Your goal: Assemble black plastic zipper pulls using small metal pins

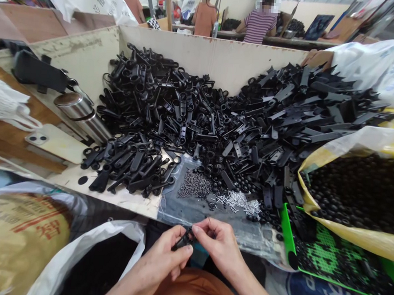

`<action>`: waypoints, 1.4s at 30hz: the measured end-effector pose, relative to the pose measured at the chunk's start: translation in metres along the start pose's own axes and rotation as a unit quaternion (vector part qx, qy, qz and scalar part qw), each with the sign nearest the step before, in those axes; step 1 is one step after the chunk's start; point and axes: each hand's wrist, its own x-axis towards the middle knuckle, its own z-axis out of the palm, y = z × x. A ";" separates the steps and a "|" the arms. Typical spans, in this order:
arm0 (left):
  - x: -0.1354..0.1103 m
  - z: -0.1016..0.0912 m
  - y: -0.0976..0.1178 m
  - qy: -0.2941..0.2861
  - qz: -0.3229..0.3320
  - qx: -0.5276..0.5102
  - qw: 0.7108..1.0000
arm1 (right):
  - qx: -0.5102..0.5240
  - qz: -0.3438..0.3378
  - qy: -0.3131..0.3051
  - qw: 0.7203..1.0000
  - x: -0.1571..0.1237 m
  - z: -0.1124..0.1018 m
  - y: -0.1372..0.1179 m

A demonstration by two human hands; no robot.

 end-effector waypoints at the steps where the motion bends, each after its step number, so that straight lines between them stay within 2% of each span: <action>1: 0.000 0.000 -0.002 0.000 0.001 -0.002 1.000 | -0.001 -0.002 0.005 1.000 -0.001 0.002 0.001; 4: 0.003 -0.003 -0.010 0.002 0.001 -0.001 1.000 | -0.012 -0.009 0.016 1.000 -0.004 0.006 0.004; 7: 0.006 -0.009 -0.013 0.001 0.014 0.041 0.999 | -0.024 -0.023 0.009 0.999 -0.004 0.004 0.006; 9: 0.007 -0.015 -0.008 0.024 0.069 0.101 0.992 | -0.012 -0.030 0.000 0.999 -0.003 -0.002 0.007; 10: 0.009 -0.019 -0.003 0.055 0.107 0.143 0.982 | 0.000 -0.034 0.001 0.999 -0.003 -0.006 0.007; 12: 0.014 -0.024 0.008 0.158 0.175 0.260 0.936 | 0.025 -0.036 0.016 0.999 -0.002 -0.014 0.006; 14: 0.023 -0.029 0.019 0.263 0.193 0.395 0.859 | 0.032 -0.038 0.037 0.998 -0.001 -0.021 0.006; 16: 0.036 -0.031 0.026 0.320 0.186 0.482 0.794 | 0.014 -0.046 0.051 0.998 -0.001 -0.025 0.006; 17: 0.043 -0.032 0.028 0.332 0.186 0.504 0.776 | 0.002 -0.053 0.055 0.997 -0.001 -0.027 0.007; 21: 0.064 -0.035 0.029 0.338 0.195 0.535 0.749 | -0.023 -0.063 0.059 0.996 -0.004 -0.030 0.011; 24: 0.067 -0.038 0.028 0.331 0.211 0.546 0.740 | -0.020 -0.047 0.055 0.997 -0.007 -0.032 0.015; 28: 0.062 -0.043 0.027 0.308 0.241 0.539 0.746 | -0.029 -0.051 0.045 0.997 -0.007 -0.033 0.015; 31: 0.057 -0.047 0.027 0.299 0.259 0.515 0.761 | -0.045 -0.067 0.034 0.996 -0.006 -0.032 0.011; 35: 0.049 -0.050 0.026 0.293 0.271 0.469 0.788 | -0.082 -0.124 0.042 0.988 -0.004 -0.037 0.008; 37: 0.045 -0.045 0.023 0.279 0.259 0.402 0.832 | -0.106 -0.154 0.067 0.980 -0.002 -0.043 0.008; 40: 0.039 -0.030 0.019 0.203 0.195 0.184 0.942 | -0.145 -0.175 0.101 0.969 0.002 -0.052 0.006; 42: 0.035 -0.017 0.015 0.143 0.146 0.045 0.978 | -0.179 -0.186 0.093 0.962 0.006 -0.054 0.005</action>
